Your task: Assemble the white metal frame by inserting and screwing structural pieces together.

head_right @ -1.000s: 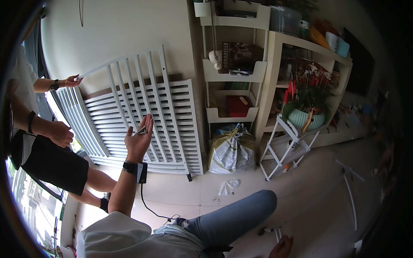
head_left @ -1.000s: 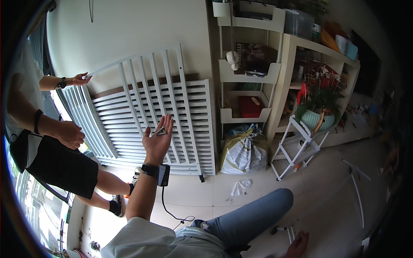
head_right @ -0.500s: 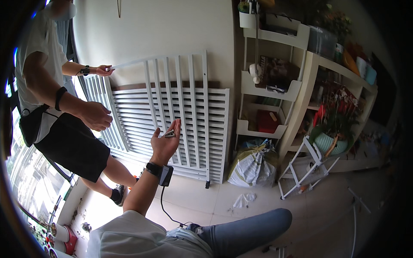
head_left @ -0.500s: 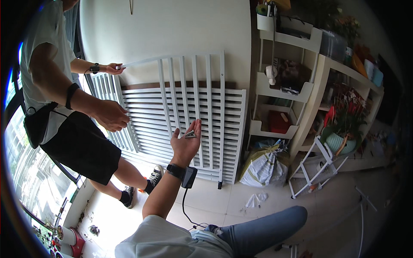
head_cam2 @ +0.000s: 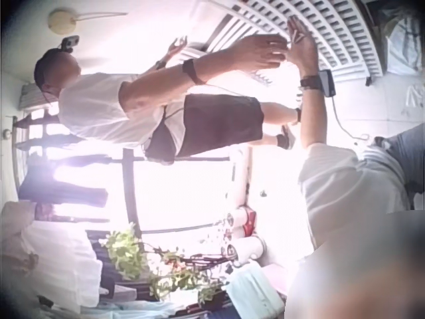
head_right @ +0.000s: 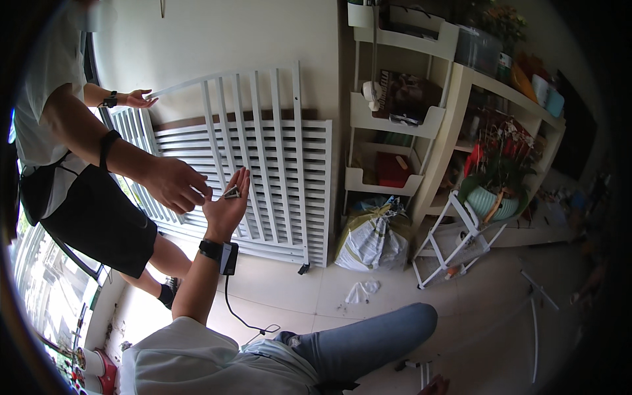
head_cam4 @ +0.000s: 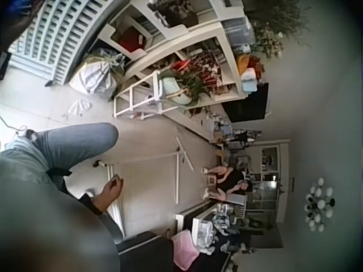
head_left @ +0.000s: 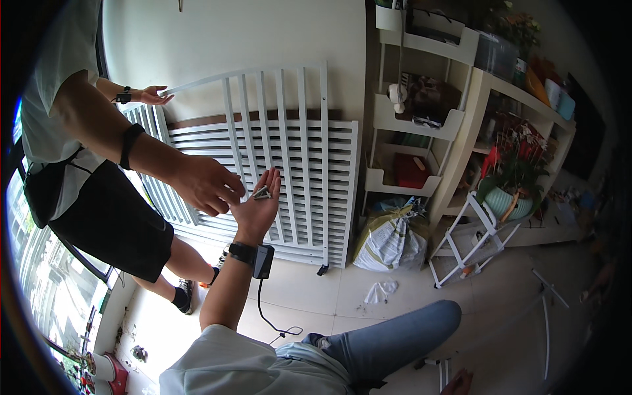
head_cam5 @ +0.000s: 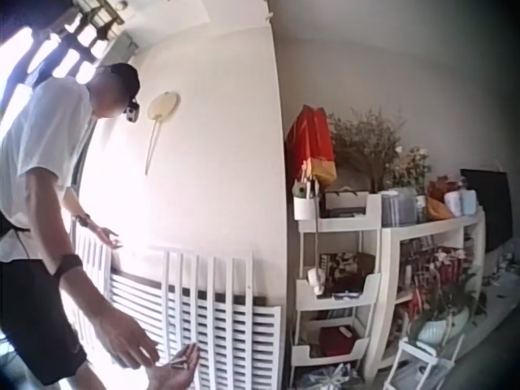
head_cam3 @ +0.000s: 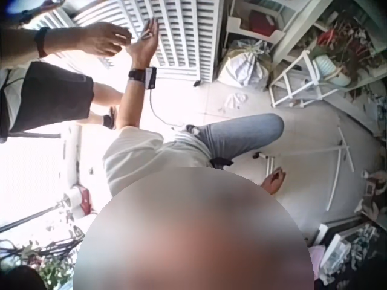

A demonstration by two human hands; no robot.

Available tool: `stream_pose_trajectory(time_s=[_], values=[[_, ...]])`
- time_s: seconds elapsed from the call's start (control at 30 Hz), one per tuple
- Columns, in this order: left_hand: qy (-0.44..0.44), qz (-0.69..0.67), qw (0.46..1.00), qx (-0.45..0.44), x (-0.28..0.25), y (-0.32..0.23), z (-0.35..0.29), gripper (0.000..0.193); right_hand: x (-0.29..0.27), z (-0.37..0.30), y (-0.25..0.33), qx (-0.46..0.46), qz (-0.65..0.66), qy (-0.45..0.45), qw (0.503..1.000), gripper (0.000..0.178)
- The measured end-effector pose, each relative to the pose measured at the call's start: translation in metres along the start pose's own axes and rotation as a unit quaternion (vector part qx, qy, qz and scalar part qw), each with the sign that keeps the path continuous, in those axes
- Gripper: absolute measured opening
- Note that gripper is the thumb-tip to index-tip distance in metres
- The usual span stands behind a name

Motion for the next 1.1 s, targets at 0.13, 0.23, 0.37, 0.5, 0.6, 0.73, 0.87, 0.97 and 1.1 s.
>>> stream_pose_trajectory(time_s=[0.13,0.23,0.37,0.5,0.6,0.73,0.87,0.97,1.1], values=[[0.014,0.023,1.0,-0.005,0.003,0.004,-0.001,0.071,-0.003,-0.003,-0.002,-0.029,-0.039,-0.01,0.999,0.011],[0.04,0.034,0.998,-0.028,0.01,0.002,-0.001,0.069,0.009,-0.007,-0.03,0.016,-0.017,0.017,1.0,0.016],[0.055,0.033,0.995,-0.07,0.005,0.005,0.0,0.063,0.025,-0.019,-0.074,0.07,0.056,0.069,0.994,0.026],[0.041,0.075,0.995,-0.05,-0.007,0.008,-0.001,0.059,0.034,-0.033,-0.135,0.222,0.108,0.042,0.968,0.027],[0.03,0.062,0.996,-0.051,0.002,0.012,-0.008,0.059,0.028,-0.028,-0.103,0.166,0.048,0.041,0.984,0.022],[0.038,0.059,0.995,-0.066,0.002,0.011,-0.007,0.06,0.003,-0.009,-0.022,0.013,-0.079,-0.005,0.997,0.013],[0.044,0.016,0.996,-0.076,0.004,0.015,-0.005,0.058,-0.003,-0.008,-0.01,-0.002,-0.107,-0.02,0.994,0.013],[0.044,0.048,0.995,-0.071,0.001,0.013,-0.005,0.054,0.004,-0.01,-0.027,0.01,-0.152,-0.02,0.988,0.015],[0.05,0.065,0.995,-0.057,-0.009,-0.001,-0.002,0.05,0.007,-0.011,-0.036,0.022,-0.11,-0.01,0.994,0.015]])
Point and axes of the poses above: each hand's wrist, its own z-axis towards the middle knuckle, its own x-axis out of the palm, y = z × x, the point moved 10 cm from there along z, towards the middle knuckle, and after that the axes turned 8 degrees about -z, right-handed, at the moved point
